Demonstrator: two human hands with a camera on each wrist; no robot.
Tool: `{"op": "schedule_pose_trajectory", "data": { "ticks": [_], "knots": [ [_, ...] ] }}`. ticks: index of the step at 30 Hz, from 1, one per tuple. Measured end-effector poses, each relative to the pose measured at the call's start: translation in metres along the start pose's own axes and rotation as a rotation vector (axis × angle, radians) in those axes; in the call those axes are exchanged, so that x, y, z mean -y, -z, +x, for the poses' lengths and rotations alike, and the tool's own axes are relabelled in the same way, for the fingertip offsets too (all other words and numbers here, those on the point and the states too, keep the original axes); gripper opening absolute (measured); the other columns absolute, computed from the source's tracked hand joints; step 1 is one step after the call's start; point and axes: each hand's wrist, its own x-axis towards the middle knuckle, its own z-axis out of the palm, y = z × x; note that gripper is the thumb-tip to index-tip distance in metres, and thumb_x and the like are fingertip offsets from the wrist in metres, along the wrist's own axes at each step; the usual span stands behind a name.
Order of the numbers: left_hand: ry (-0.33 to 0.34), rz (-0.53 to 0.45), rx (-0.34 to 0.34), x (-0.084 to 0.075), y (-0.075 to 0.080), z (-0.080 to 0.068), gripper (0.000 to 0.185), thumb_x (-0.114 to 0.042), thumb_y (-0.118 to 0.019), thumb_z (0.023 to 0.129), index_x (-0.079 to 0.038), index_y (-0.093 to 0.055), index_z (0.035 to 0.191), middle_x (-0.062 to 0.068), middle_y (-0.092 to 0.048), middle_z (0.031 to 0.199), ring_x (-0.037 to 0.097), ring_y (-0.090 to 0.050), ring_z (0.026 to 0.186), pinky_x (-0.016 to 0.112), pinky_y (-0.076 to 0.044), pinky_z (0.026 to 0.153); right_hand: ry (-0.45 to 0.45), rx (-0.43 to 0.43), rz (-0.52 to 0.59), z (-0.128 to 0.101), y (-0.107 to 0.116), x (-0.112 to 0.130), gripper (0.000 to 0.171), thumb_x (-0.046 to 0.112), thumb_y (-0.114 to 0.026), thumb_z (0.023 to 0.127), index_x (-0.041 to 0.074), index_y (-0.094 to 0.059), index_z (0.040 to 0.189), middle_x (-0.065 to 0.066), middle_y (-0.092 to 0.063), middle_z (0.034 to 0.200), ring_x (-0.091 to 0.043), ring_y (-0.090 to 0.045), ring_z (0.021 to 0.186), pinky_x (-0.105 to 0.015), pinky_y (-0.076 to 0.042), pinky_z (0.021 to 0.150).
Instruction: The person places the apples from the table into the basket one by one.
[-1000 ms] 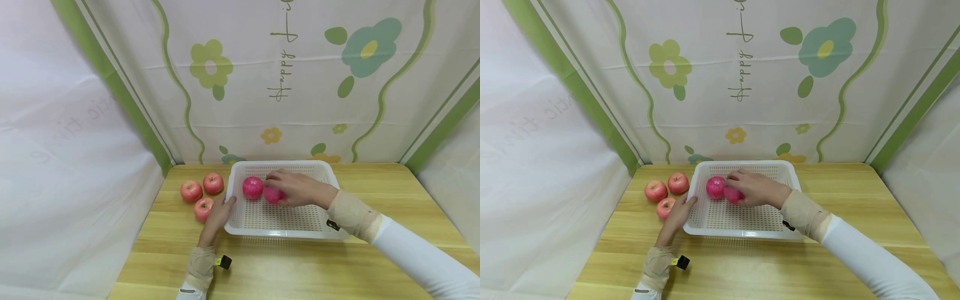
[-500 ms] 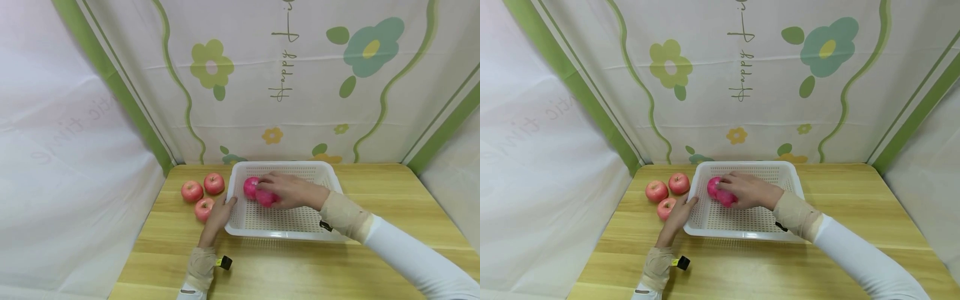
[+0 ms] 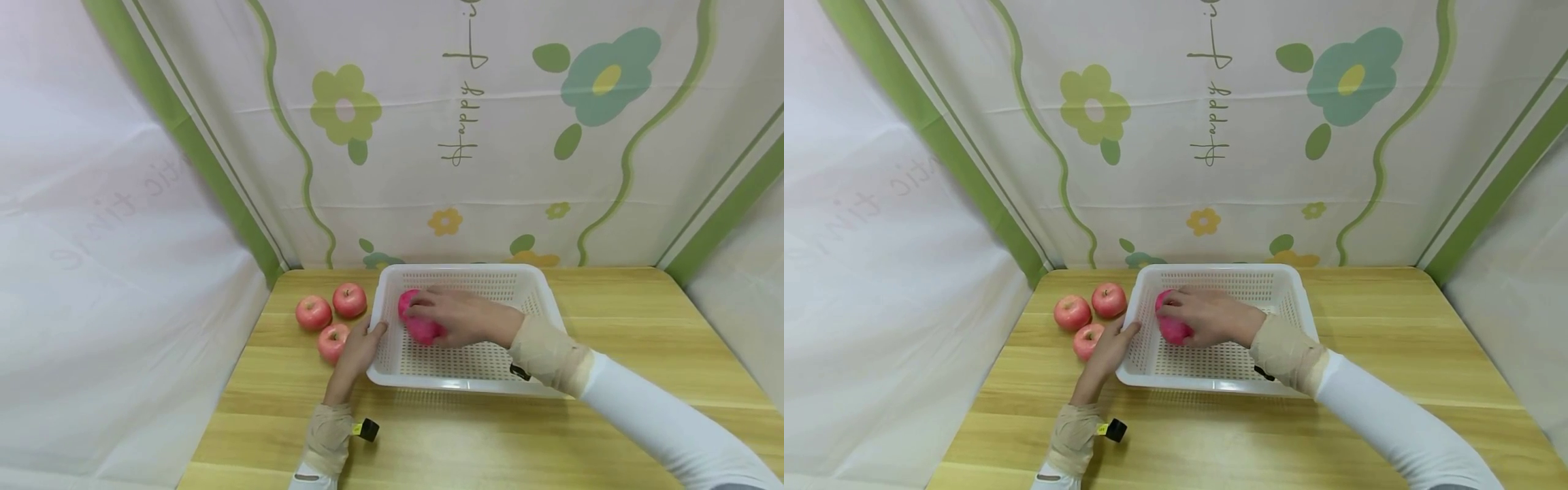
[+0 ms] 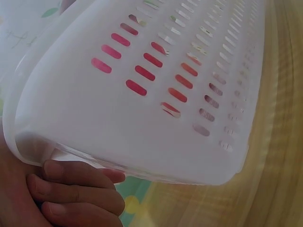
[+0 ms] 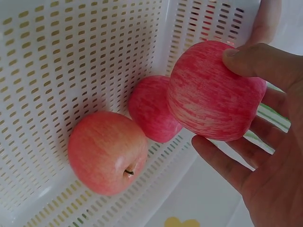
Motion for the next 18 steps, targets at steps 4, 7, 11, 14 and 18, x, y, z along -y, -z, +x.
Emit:
{"op": "schedule_pose_trajectory", "data": {
  "ticks": [4,7,11,14,18],
  "knots": [
    [-0.006,0.022,-0.005,0.001,0.0,0.0,0.05,-0.04,-0.053,0.108,-0.009,-0.06,0.147,0.022,-0.071,0.127,0.028,-0.073,0.102,0.042,-0.062,0.083,0.014,0.009,0.009,0.004,-0.004,0.003,0.062,0.03,-0.09,0.085,0.022,-0.065,0.142,-0.001,-0.063,0.145,-0.026,-0.058,0.135,-0.045,-0.055,0.109],
    [-0.009,0.035,-0.004,0.001,0.0,0.0,0.051,-0.041,-0.053,0.108,-0.009,-0.06,0.147,0.022,-0.07,0.13,0.029,-0.072,0.104,0.043,-0.061,0.084,0.001,0.036,0.024,0.007,-0.006,0.005,0.062,0.029,-0.089,0.086,0.023,-0.064,0.143,0.001,-0.062,0.145,-0.025,-0.056,0.138,-0.044,-0.054,0.112],
    [-0.006,0.039,-0.001,0.002,-0.001,-0.001,0.052,-0.041,-0.053,0.108,-0.009,-0.059,0.149,0.022,-0.068,0.133,0.03,-0.071,0.108,0.045,-0.062,0.086,0.005,0.061,0.026,0.01,-0.007,0.009,0.062,0.032,-0.088,0.087,0.02,-0.064,0.144,-0.001,-0.062,0.146,-0.027,-0.056,0.139,-0.045,-0.052,0.114],
    [-0.011,0.038,-0.001,0.002,-0.001,0.0,0.052,-0.041,-0.053,0.108,-0.008,-0.058,0.149,0.023,-0.068,0.134,0.032,-0.072,0.109,0.046,-0.062,0.086,0.023,0.06,0.022,0.013,-0.007,0.011,0.062,0.032,-0.088,0.088,0.018,-0.064,0.143,-0.003,-0.064,0.144,-0.028,-0.058,0.137,-0.047,-0.052,0.114],
    [-0.017,0.047,-0.006,0.002,-0.001,0.001,0.052,-0.042,-0.053,0.109,-0.009,-0.059,0.149,0.022,-0.068,0.135,0.032,-0.071,0.111,0.048,-0.061,0.089,0.014,0.088,0.033,0.016,-0.007,0.014,0.062,0.033,-0.086,0.09,0.02,-0.063,0.145,-0.003,-0.063,0.146,-0.028,-0.057,0.138,-0.049,-0.053,0.113]
  ]
}}
